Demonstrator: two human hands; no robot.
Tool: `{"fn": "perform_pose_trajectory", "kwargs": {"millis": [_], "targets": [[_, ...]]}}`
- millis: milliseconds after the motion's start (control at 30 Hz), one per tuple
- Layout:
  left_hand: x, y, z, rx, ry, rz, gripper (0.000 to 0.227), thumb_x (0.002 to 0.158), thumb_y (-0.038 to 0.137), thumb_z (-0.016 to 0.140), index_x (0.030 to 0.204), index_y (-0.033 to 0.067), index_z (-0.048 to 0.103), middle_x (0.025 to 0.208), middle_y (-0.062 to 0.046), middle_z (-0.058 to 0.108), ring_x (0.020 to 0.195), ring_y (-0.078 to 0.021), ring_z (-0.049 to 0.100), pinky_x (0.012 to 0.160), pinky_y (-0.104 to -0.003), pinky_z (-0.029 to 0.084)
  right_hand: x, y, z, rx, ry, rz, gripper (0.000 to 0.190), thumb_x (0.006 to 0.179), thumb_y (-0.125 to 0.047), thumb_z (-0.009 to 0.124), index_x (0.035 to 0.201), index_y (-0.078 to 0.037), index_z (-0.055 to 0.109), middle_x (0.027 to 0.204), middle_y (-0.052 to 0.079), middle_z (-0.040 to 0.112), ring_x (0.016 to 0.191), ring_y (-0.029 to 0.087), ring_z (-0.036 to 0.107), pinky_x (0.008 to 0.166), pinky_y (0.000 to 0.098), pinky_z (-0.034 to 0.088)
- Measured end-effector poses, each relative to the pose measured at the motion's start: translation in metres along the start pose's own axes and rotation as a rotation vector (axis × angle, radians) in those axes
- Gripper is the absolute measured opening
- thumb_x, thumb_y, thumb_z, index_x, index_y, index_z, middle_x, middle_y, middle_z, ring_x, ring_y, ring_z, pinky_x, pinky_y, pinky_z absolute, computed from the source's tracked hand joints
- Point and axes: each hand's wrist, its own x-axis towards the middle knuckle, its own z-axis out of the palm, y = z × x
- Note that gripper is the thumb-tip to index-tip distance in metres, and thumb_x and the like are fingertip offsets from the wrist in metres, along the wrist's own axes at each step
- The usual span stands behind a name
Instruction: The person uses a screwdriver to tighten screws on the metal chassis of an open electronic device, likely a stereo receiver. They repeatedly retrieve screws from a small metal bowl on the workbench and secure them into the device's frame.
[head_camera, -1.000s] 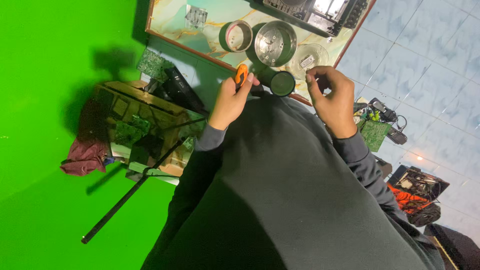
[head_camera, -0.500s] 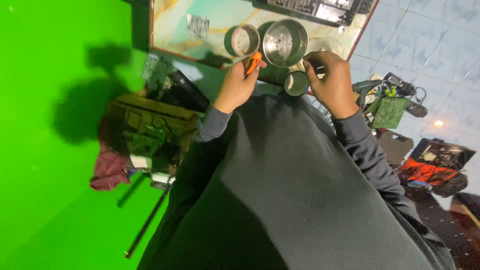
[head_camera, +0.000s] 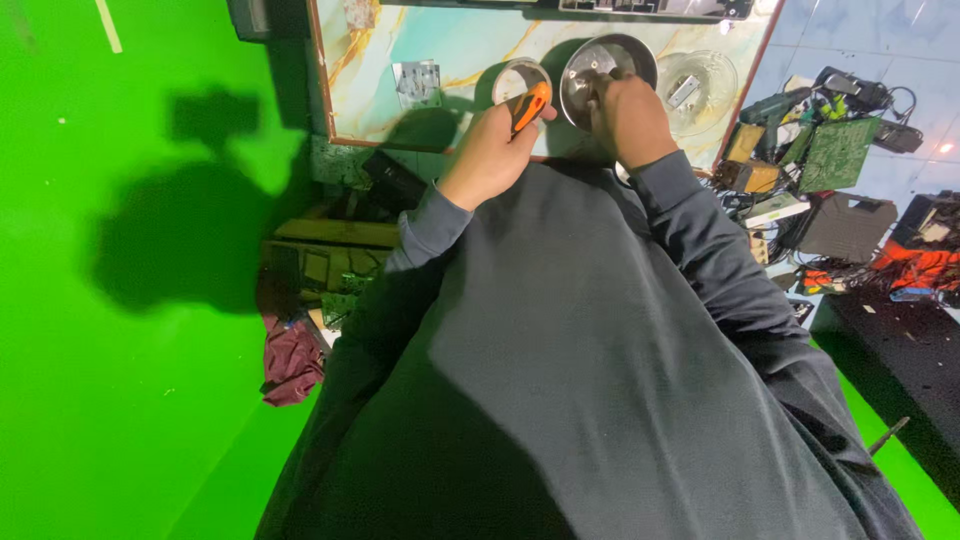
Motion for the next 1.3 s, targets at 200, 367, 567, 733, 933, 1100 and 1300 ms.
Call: {"fn": "perform_pose_trajectory", "kwargs": {"millis": [200,367,567,733,933,1100,1300], "targets": [[0.009,0.002,-0.005,-0.069,-0.009,0.067,0.025,0.099,0.009,0.051,0.115,0.005,0.069,0.077,0.0,0.062,0.064,-0.0089,0.063,0.064,-0.03,0.059,0.01,0.014,0.019,0.003,-0.072,0.055,0.031,0.092,-0.014,0.071,0.118,0.002,0.07,0.091,0.027,0.071,0.081,0.043,0.069,0.073,0.0483,0.057],[0.013,0.011,-0.011,0.025,-0.001,0.055,0.022,0.099,0.011,0.054,0.112,0.0063,0.071,0.068,-0.003,0.057,0.058,-0.0124,0.054,0.057,-0.032,0.045,0.012,0.026,0.033,-0.001,-0.078,0.09,0.026,0.097,-0.013,0.07,0.117,0.004,0.071,0.094,0.028,0.07,0.083,0.044,0.069,0.075,0.0484,0.056],[0.018,0.011,-0.014,0.031,-0.022,0.045,0.02,0.1,0.014,0.057,0.111,0.0062,0.072,0.067,-0.004,0.055,0.058,-0.0124,0.053,0.057,-0.033,0.044,0.002,0.01,-0.01,0.124,0.097,-0.03,0.02,0.092,-0.004,0.068,0.11,0.006,0.07,0.106,0.03,0.069,0.097,0.045,0.067,0.085,0.0467,0.055],[0.024,0.008,-0.014,0.034,-0.014,0.15,0.022,0.104,0.023,0.061,0.111,0.0043,0.07,0.076,-0.005,0.065,0.066,-0.0152,0.059,0.063,-0.034,0.049,-0.014,-0.013,-0.057,0.261,0.103,0.042,0.012,0.099,0.0,0.068,0.109,0.006,0.07,0.105,0.026,0.069,0.099,0.045,0.066,0.089,0.0472,0.055],[0.03,0.015,-0.009,0.156,-0.018,0.014,0.034,0.101,0.035,0.064,0.109,0.0025,0.07,0.068,-0.009,0.06,0.06,-0.021,0.055,0.059,-0.036,0.044,-0.021,-0.019,-0.041,0.148,0.106,0.061,0.015,0.092,-0.004,0.07,0.104,0.005,0.072,0.1,0.025,0.069,0.089,0.044,0.067,0.081,0.0479,0.055],[0.032,0.013,-0.008,0.134,0.002,0.086,0.035,0.101,0.036,0.065,0.107,0.0022,0.07,0.069,-0.008,0.061,0.059,-0.0199,0.056,0.058,-0.036,0.045,-0.001,-0.001,0.001,-0.036,-0.024,0.108,0.018,0.098,-0.013,0.069,0.107,0.002,0.073,0.099,0.027,0.07,0.078,0.042,0.069,0.071,0.0472,0.056],[0.029,0.01,-0.012,0.11,-0.013,0.044,0.034,0.101,0.036,0.064,0.105,0.0022,0.069,0.068,-0.008,0.06,0.058,-0.0192,0.054,0.058,-0.037,0.044,0.004,0.014,0.022,-0.038,-0.042,0.103,0.027,0.094,-0.017,0.07,0.116,-0.002,0.076,0.095,0.026,0.071,0.076,0.042,0.07,0.069,0.0468,0.057]]}}
